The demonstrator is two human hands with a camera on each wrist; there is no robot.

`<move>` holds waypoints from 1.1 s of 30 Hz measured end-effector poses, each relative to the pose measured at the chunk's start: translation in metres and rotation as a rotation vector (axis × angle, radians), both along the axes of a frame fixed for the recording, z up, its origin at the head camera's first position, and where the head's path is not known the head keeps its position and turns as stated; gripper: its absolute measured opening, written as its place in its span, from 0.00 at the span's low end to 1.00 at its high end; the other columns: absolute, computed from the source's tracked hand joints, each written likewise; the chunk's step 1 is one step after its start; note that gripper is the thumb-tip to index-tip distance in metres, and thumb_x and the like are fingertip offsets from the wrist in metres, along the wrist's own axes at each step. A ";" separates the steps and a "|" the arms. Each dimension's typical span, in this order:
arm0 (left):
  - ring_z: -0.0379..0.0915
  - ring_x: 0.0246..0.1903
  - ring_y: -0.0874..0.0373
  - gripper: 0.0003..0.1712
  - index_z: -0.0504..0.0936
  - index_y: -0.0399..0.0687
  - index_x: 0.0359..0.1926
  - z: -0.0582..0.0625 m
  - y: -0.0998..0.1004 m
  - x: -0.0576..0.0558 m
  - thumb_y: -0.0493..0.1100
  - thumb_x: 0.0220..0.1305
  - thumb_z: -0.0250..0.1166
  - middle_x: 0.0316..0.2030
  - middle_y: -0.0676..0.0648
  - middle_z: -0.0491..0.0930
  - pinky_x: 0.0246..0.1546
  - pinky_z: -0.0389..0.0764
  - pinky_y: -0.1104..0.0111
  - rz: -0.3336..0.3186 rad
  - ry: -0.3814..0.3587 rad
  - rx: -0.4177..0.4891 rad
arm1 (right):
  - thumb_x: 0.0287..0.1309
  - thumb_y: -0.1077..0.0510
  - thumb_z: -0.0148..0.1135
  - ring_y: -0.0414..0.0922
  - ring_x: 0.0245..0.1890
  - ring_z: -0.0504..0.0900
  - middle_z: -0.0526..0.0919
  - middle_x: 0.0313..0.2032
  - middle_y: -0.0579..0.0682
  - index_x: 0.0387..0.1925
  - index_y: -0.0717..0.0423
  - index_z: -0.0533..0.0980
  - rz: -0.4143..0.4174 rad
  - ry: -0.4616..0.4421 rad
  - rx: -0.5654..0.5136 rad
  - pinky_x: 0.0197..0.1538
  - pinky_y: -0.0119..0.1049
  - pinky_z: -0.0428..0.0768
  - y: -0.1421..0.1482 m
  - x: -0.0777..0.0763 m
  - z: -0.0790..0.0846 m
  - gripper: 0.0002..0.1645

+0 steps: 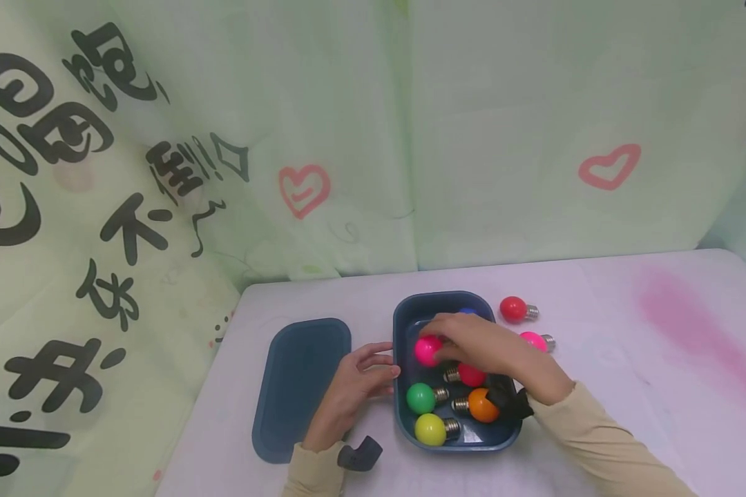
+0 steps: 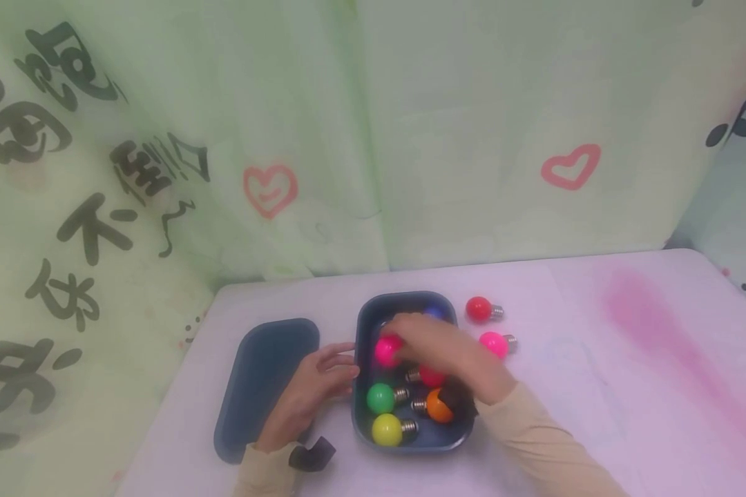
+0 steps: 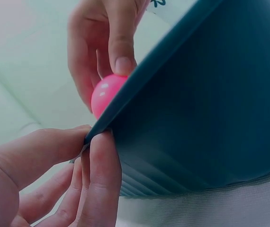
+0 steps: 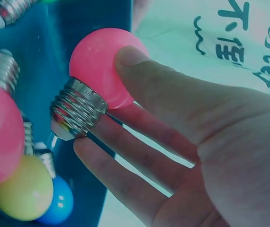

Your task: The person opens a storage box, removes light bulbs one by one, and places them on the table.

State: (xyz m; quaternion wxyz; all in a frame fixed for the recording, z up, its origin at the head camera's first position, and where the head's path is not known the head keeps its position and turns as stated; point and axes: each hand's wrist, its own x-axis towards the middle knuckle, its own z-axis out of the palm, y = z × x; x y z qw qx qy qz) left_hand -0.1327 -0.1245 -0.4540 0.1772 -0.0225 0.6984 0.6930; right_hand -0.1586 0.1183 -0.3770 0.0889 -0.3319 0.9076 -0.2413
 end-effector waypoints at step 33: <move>0.82 0.38 0.57 0.29 0.77 0.45 0.62 0.000 0.000 0.000 0.41 0.59 0.72 0.48 0.39 0.83 0.40 0.86 0.64 0.004 0.011 -0.010 | 0.56 0.58 0.72 0.49 0.48 0.82 0.83 0.48 0.49 0.54 0.55 0.79 -0.120 0.016 -0.054 0.49 0.46 0.85 0.060 0.002 0.024 0.23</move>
